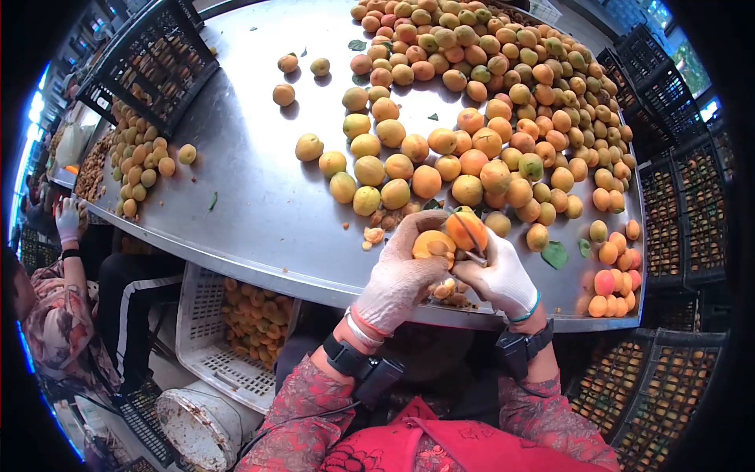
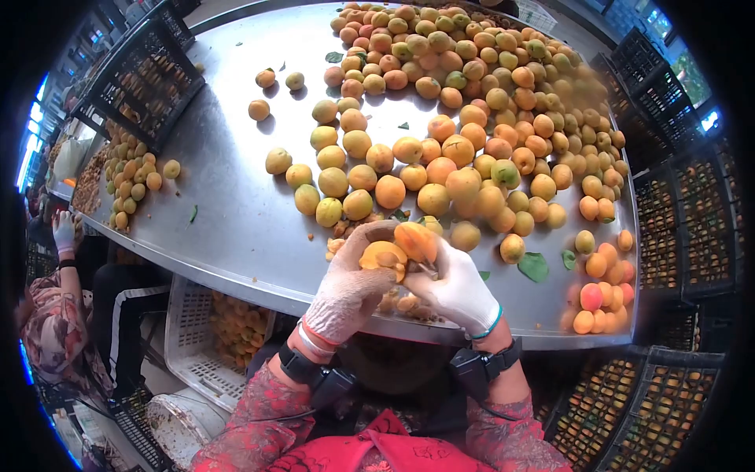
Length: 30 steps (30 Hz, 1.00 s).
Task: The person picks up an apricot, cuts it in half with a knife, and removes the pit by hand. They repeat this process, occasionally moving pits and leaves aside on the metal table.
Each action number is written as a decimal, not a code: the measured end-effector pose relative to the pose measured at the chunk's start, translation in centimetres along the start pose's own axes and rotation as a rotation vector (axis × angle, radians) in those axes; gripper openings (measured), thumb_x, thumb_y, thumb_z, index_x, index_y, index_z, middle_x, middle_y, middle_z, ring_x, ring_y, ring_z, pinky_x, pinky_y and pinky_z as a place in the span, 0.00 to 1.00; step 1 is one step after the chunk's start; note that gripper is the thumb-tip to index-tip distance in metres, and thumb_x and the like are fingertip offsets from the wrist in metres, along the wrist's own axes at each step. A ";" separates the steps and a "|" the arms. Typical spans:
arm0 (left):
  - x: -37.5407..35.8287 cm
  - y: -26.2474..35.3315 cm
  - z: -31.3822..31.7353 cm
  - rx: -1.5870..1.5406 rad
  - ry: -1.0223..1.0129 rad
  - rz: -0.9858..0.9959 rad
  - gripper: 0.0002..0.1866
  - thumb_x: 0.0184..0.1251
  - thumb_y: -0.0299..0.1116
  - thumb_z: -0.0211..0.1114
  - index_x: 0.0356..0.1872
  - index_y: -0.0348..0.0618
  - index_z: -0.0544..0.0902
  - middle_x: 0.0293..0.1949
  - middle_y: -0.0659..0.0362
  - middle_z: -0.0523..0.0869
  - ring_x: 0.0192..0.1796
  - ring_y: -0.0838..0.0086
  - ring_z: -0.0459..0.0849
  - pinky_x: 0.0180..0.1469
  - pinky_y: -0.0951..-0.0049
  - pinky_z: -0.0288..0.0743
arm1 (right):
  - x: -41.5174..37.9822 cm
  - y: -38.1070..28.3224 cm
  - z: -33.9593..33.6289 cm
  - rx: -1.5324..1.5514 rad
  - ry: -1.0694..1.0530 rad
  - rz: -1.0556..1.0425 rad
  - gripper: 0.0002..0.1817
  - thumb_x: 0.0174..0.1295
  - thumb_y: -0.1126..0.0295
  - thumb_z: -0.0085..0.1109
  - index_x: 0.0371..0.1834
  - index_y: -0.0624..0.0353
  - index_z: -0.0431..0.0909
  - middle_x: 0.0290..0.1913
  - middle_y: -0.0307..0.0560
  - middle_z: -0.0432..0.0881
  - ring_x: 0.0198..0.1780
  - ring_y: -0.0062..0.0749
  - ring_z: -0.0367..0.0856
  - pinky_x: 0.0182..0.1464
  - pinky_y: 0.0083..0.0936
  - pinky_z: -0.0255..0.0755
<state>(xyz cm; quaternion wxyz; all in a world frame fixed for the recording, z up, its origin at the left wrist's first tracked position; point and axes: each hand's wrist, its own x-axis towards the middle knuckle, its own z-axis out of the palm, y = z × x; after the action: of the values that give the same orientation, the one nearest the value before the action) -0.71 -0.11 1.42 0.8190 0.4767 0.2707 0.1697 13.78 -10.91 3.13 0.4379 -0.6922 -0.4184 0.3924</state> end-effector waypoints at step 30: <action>-0.9 -1.8 2.3 0.200 -0.121 0.051 0.31 0.58 0.25 0.68 0.65 0.42 0.71 0.55 0.58 0.79 0.53 0.77 0.78 0.55 0.76 0.76 | -1.2 -1.2 0.6 0.614 0.669 -0.753 0.17 0.75 0.66 0.51 0.58 0.68 0.69 0.16 0.37 0.67 0.14 0.21 0.62 0.26 0.25 0.61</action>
<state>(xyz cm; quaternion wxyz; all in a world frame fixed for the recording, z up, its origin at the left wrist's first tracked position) -0.02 -3.07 1.05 0.7776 0.5721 0.2241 0.1338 12.57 -11.49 4.30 0.8355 -0.4239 -0.3418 0.0736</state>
